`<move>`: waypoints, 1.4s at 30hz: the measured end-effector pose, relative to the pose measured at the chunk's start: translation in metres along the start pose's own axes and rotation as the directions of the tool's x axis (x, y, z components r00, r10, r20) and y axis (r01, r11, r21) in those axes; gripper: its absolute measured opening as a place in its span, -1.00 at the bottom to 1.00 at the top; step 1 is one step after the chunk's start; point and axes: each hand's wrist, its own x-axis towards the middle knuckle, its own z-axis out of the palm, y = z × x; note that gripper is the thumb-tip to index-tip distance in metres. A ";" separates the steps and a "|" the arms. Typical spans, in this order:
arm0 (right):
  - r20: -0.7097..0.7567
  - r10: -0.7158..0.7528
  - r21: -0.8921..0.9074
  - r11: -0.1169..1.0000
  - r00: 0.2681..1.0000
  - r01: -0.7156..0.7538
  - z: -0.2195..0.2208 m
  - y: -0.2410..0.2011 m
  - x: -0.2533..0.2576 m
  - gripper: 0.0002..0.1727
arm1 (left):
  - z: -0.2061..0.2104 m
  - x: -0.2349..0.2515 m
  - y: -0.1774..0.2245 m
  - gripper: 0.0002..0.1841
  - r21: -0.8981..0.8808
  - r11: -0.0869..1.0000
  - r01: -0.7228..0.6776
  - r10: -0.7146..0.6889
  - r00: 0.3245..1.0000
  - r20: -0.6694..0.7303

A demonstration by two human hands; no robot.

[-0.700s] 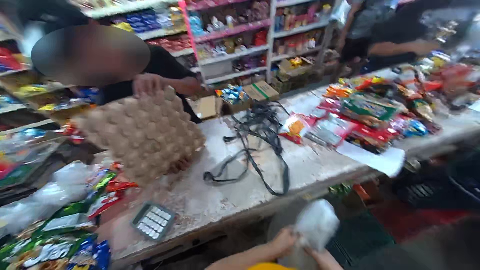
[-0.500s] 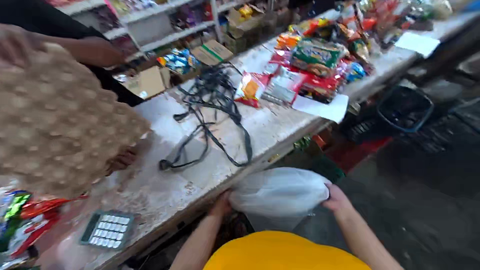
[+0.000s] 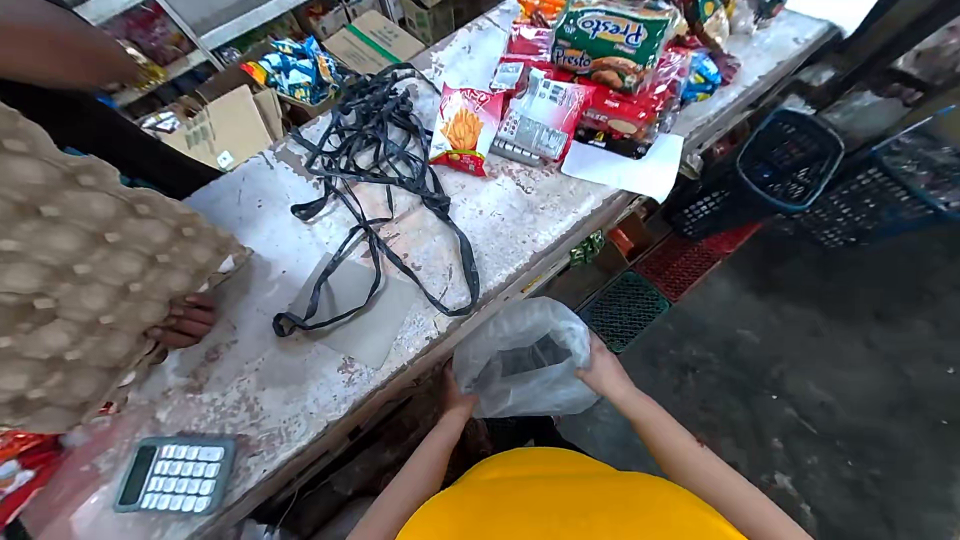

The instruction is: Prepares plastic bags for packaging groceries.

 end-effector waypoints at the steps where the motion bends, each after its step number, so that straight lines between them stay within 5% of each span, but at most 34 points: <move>1: -0.014 -0.019 -0.012 1.000 1.000 0.019 0.004 0.001 -0.002 0.08 | 0.003 -0.002 -0.001 0.12 0.010 1.000 0.027 -0.027 0.999 -0.022; 5: -0.094 -0.067 0.043 0.997 0.993 0.071 0.014 0.015 -0.006 0.15 | 0.002 -0.009 -0.003 0.10 0.013 1.000 -0.002 0.003 0.999 -0.044; 9: -0.020 -0.013 0.248 0.969 1.000 0.018 0.009 0.027 -0.002 0.23 | -0.004 -0.004 0.006 0.05 0.143 0.988 -0.064 0.067 0.998 -0.014; 13: 0.079 -0.051 0.300 0.954 0.996 0.025 0.004 0.021 -0.002 -0.06 | -0.003 -0.008 0.026 0.25 0.199 0.973 -0.120 0.120 0.993 0.011; 16: 0.174 -0.230 0.329 0.930 0.957 0.164 0.005 0.016 -0.004 -0.31 | -0.001 0.001 0.037 0.42 0.336 0.921 -0.199 0.211 0.978 0.001; 19: 0.218 -0.345 0.386 0.890 0.913 0.244 -0.001 0.005 -0.011 -0.42 | -0.010 0.010 0.056 0.00 0.354 0.868 -0.347 0.303 0.937 0.174; 21: 0.003 -0.298 0.359 0.891 0.954 0.278 -0.008 0.009 -0.012 -0.31 | -0.011 0.011 0.066 -0.34 0.217 0.905 -0.366 0.314 0.919 0.239; 24: -0.380 -0.067 0.417 0.878 0.923 0.236 -0.010 0.034 -0.004 0.17 | -0.007 0.006 0.076 -0.37 0.047 0.965 -0.257 0.246 0.954 0.171; 27: -0.182 0.137 0.616 0.788 0.974 0.004 0.011 0.053 -0.014 0.45 | 0.002 0.000 0.078 -0.36 -0.057 0.964 -0.261 0.266 0.954 0.141; 31: 0.221 0.254 0.758 0.564 0.942 -0.329 0.067 0.033 -0.037 -0.08 | 0.018 -0.009 0.082 -0.34 -0.073 0.967 -0.244 0.254 0.944 0.210; 35: 0.379 0.150 0.853 0.326 0.913 -0.408 0.077 0.009 -0.039 -0.64 | 0.032 -0.021 0.068 -0.40 -0.082 0.936 -0.344 0.338 0.803 0.491; 37: 0.319 0.137 0.941 0.074 0.938 -0.331 0.046 0.013 -0.043 -0.70 | 0.020 -0.022 0.057 -0.51 -0.311 0.944 -0.115 0.278 0.785 0.553; 39: 0.170 0.169 0.980 -0.135 0.971 -0.148 -0.005 0.033 -0.046 -0.54 | -0.014 -0.014 0.032 -0.47 -0.585 0.783 0.212 0.216 0.788 0.576; 41: 0.074 0.080 0.989 -0.133 0.994 -0.062 -0.053 0.069 -0.042 -0.38 | -0.038 0.004 -0.001 -0.38 -0.716 0.575 0.395 0.213 0.773 0.597; 42: 0.111 0.029 0.992 -0.067 0.993 -0.108 -0.064 0.079 -0.038 -0.36 | -0.043 0.008 -0.013 -0.32 -0.677 0.595 0.433 0.175 0.752 0.635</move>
